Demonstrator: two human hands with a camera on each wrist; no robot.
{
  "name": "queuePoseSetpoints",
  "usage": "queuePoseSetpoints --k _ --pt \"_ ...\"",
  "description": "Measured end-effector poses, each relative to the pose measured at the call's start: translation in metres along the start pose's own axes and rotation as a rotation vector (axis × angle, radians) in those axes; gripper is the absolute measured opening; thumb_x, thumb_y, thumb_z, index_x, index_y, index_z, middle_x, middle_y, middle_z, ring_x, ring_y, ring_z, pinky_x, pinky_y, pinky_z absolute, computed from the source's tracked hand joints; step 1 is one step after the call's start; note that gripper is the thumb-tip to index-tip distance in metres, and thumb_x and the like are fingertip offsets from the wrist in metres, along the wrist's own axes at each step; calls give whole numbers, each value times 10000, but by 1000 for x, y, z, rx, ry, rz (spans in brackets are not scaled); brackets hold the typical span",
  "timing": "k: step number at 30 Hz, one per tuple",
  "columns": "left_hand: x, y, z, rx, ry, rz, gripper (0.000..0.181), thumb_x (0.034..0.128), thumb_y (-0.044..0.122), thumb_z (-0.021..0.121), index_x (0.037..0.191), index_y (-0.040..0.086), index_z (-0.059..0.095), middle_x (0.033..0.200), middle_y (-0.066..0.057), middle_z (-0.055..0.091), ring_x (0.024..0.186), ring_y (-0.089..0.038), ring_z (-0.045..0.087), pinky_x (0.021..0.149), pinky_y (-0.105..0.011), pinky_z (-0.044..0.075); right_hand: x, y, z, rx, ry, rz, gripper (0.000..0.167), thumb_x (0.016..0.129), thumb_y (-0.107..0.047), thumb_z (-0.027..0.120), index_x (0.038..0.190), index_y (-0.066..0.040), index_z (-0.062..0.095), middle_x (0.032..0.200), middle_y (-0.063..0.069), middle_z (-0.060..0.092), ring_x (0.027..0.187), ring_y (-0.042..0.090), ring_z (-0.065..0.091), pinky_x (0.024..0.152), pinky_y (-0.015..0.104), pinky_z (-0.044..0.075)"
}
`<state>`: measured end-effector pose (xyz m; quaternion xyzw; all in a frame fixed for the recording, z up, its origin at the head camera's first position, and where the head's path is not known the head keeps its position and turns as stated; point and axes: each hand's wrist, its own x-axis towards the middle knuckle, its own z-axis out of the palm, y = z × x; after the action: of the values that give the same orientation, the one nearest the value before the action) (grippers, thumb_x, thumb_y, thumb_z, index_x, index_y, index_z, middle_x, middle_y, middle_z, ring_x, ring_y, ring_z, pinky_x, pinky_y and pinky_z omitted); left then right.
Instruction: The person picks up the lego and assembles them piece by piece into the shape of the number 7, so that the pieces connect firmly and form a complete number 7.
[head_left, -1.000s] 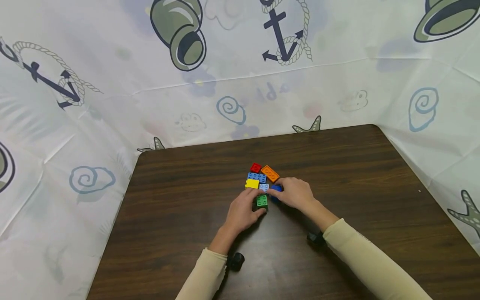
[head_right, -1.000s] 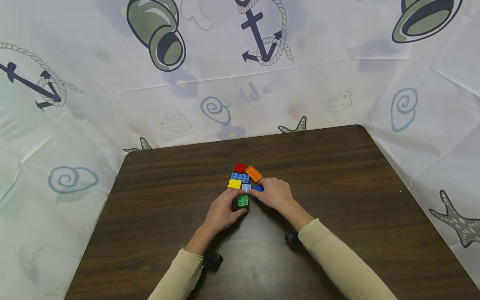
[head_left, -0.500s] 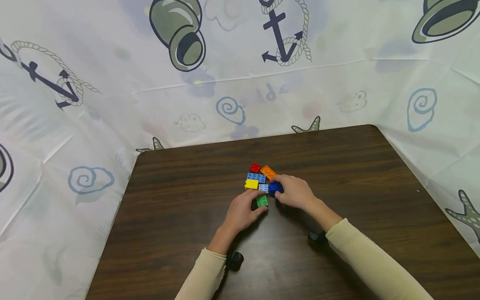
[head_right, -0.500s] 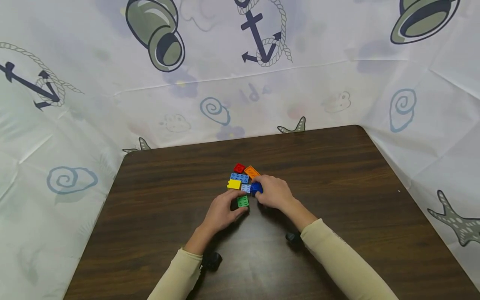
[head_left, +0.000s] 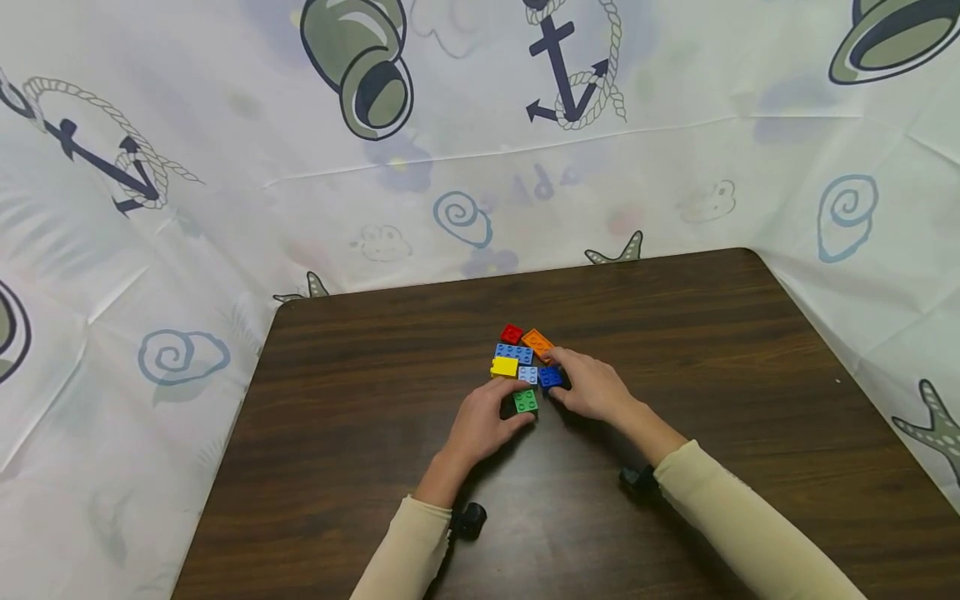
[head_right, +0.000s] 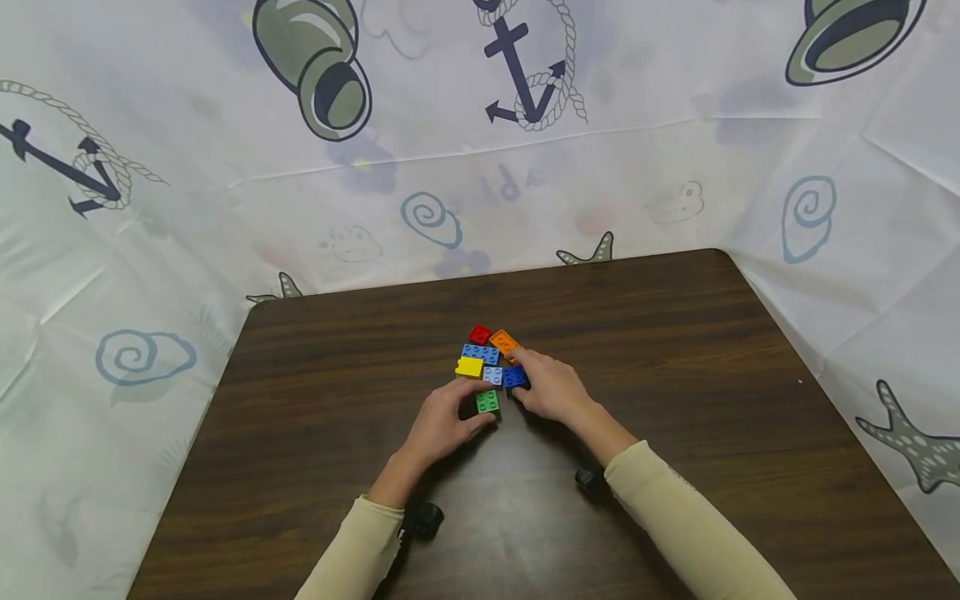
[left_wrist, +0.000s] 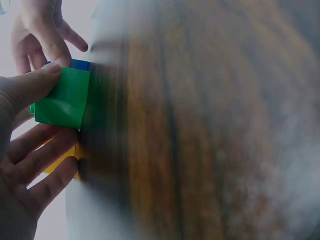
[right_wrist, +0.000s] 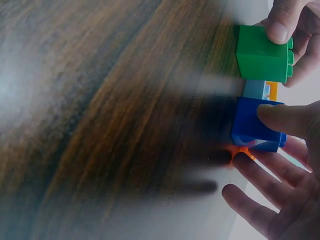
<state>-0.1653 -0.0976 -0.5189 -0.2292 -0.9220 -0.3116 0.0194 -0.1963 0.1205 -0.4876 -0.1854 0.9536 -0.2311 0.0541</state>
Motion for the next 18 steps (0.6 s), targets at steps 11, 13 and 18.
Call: queuePoseSetpoints --k 11,13,18 --pt "1 -3 -1 -74 29 -46 454 811 372 811 1194 153 702 1179 -8 686 1049 -159 633 917 -376 511 0 0 -5 26 65 -65 473 922 -242 696 1353 -78 587 1191 61 624 932 198 593 840 433 529" --pt "1 -4 0 -76 31 -51 442 810 370 813 1175 144 710 1163 -15 693 1030 -163 639 911 -377 514 -2 -3 -7 61 76 -96 469 929 -223 685 1358 -63 578 1189 65 617 942 198 596 848 429 530" --pt "2 -7 1 -84 40 -46 432 806 357 818 1155 123 716 1145 -27 699 1020 -175 645 907 -388 516 -7 -12 -12 154 49 -166 463 929 -227 693 1361 -106 578 1215 52 609 1031 225 622 888 423 527"
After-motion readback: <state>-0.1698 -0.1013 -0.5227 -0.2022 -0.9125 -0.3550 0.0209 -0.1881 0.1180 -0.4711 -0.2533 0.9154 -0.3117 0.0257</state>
